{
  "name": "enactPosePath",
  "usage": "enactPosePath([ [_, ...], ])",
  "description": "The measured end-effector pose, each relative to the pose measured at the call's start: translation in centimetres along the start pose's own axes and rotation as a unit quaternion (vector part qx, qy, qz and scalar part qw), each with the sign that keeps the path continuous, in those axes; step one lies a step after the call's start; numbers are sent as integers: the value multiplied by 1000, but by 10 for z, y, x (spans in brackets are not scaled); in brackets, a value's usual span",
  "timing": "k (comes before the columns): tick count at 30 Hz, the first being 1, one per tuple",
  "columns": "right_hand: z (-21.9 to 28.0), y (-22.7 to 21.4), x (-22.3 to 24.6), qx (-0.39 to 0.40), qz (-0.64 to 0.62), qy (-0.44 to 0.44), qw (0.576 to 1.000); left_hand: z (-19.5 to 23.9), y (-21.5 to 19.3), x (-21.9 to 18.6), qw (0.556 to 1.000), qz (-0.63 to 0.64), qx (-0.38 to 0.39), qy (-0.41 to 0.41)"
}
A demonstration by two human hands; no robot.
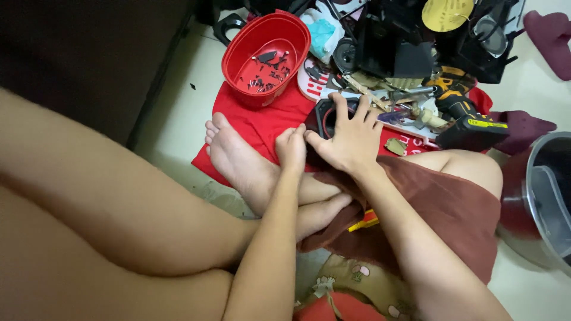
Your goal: The person sits on the floor and cleans a black mechanical part using a cloth and a brush. They wipe the exterior and interior surfaces of the part, then reach into a red container to retrieve small metal components.
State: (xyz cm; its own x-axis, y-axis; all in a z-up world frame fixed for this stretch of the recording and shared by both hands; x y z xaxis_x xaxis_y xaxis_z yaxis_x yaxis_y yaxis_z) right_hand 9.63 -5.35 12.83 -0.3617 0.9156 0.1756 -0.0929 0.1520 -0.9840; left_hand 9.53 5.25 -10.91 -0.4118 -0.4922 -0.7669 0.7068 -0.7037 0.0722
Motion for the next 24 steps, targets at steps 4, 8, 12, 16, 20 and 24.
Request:
enactPosePath([
  [4,5,-7,0,-21,-16,-11,1000,10,4,-3,1000,10,19,-8],
  [8,6,-12,1,-31,-41,-22,998,24,-1,-16,1000,20,13,-5],
  [12,-6,-4,-21,-19,-176,-12,984,72,-26,-77,993,-9,-52,103],
  [16,-14,-50,-19,-212,-240,-129,939,117,-23,-135,956,-110,-92,256],
  [20,-3,-111,-2,-362,-314,-227,848,168,18,-164,853,-245,-73,455],
  [24,-11,-127,-8,-374,-549,-198,721,183,57,-160,769,-384,-73,506],
])
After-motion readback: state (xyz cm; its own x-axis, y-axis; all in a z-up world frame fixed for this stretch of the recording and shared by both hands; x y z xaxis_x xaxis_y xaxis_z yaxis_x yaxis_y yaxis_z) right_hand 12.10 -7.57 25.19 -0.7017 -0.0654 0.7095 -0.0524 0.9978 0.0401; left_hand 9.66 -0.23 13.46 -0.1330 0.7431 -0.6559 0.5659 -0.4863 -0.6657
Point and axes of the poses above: each hand's wrist, its own z-axis away from the middle knuckle, its own y-axis out of the palm, x = y × z, the point moved 10 cm from there along -z, towards the middle knuckle, and after that the axes turned 11 degrees about -y, right-handed, at the moved point
